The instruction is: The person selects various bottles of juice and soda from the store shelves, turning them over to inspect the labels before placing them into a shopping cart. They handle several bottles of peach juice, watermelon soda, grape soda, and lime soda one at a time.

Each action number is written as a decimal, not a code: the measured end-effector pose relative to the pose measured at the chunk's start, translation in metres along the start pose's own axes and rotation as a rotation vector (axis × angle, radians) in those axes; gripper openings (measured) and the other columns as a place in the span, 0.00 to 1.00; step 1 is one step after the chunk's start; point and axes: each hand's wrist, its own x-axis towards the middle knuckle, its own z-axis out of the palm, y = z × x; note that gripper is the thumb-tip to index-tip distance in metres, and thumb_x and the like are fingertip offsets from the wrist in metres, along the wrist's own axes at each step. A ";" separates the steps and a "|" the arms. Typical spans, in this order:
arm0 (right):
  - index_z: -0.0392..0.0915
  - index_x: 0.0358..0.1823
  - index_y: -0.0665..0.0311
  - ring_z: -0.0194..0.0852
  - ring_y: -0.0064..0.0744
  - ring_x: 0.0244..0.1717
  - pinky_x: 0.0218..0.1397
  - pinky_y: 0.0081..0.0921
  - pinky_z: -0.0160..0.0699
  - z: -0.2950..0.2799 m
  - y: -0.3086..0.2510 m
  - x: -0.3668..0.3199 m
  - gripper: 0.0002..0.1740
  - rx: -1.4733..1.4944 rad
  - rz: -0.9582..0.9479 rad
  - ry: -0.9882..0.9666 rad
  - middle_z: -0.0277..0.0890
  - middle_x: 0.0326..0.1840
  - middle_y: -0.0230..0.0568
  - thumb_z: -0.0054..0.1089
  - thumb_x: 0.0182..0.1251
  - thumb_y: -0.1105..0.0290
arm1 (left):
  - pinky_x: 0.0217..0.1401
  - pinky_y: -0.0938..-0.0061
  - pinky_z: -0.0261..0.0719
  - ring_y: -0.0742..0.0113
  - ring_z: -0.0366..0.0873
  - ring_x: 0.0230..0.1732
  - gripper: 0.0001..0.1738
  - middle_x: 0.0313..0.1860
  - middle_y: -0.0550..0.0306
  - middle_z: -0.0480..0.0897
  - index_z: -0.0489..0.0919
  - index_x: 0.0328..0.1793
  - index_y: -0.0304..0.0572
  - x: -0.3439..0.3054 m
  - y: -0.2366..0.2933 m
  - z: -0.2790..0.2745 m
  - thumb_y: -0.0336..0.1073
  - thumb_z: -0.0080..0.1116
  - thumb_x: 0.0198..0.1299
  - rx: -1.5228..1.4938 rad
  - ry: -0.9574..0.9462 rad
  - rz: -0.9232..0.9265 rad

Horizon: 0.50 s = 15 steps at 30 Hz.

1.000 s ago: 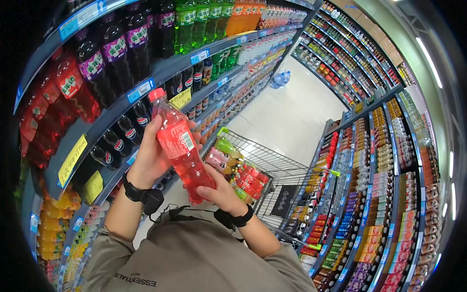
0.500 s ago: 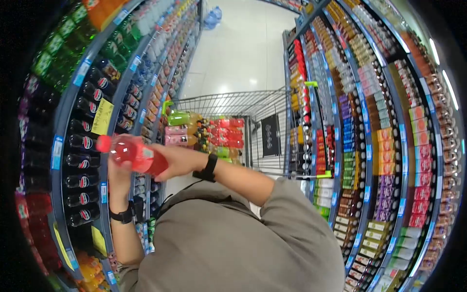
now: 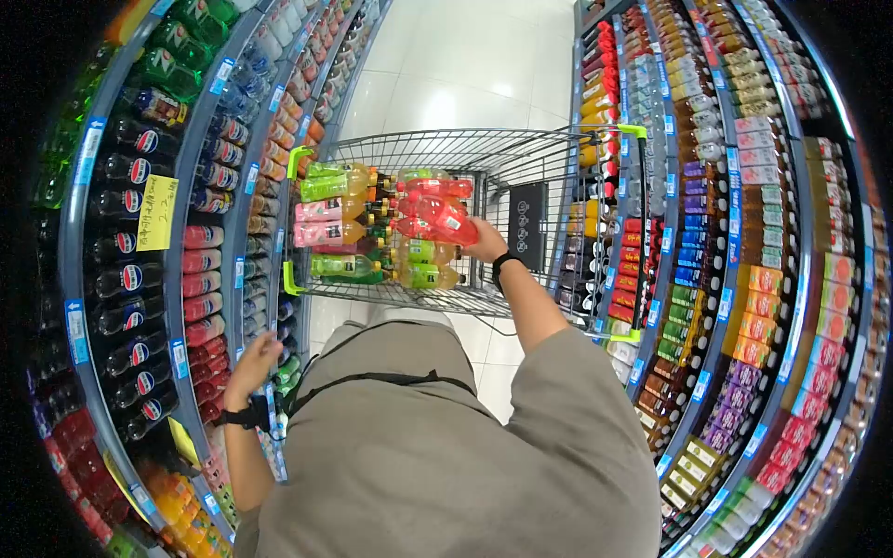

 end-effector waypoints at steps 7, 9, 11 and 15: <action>0.74 0.72 0.41 0.63 0.57 0.75 0.73 0.60 0.73 0.035 0.039 0.047 0.48 -0.502 0.292 0.081 0.73 0.71 0.40 0.87 0.45 0.61 | 0.62 0.67 0.80 0.61 0.84 0.58 0.27 0.56 0.49 0.87 0.78 0.71 0.37 -0.032 0.013 0.021 0.48 0.62 0.76 -0.035 0.000 -0.204; 0.77 0.70 0.39 0.60 0.57 0.77 0.78 0.69 0.62 0.044 0.045 0.074 0.44 -0.513 0.253 0.248 0.70 0.73 0.40 0.85 0.47 0.64 | 0.63 0.69 0.78 0.64 0.82 0.58 0.25 0.56 0.53 0.86 0.78 0.70 0.36 -0.039 0.026 0.020 0.47 0.60 0.77 -0.108 0.117 -0.259; 0.79 0.69 0.36 0.57 0.58 0.78 0.81 0.72 0.54 0.040 0.027 0.100 0.41 -0.501 0.322 0.331 0.65 0.76 0.40 0.81 0.50 0.70 | 0.63 0.71 0.76 0.65 0.81 0.57 0.24 0.55 0.54 0.86 0.79 0.69 0.35 -0.048 0.020 0.026 0.46 0.58 0.79 -0.161 0.179 -0.292; 0.81 0.65 0.37 0.58 0.58 0.77 0.79 0.58 0.64 0.037 0.028 0.171 0.39 -0.513 0.307 0.491 0.64 0.75 0.47 0.80 0.48 0.74 | 0.63 0.69 0.77 0.66 0.81 0.55 0.23 0.55 0.53 0.86 0.79 0.67 0.34 -0.069 0.002 0.039 0.46 0.56 0.79 -0.106 0.221 -0.367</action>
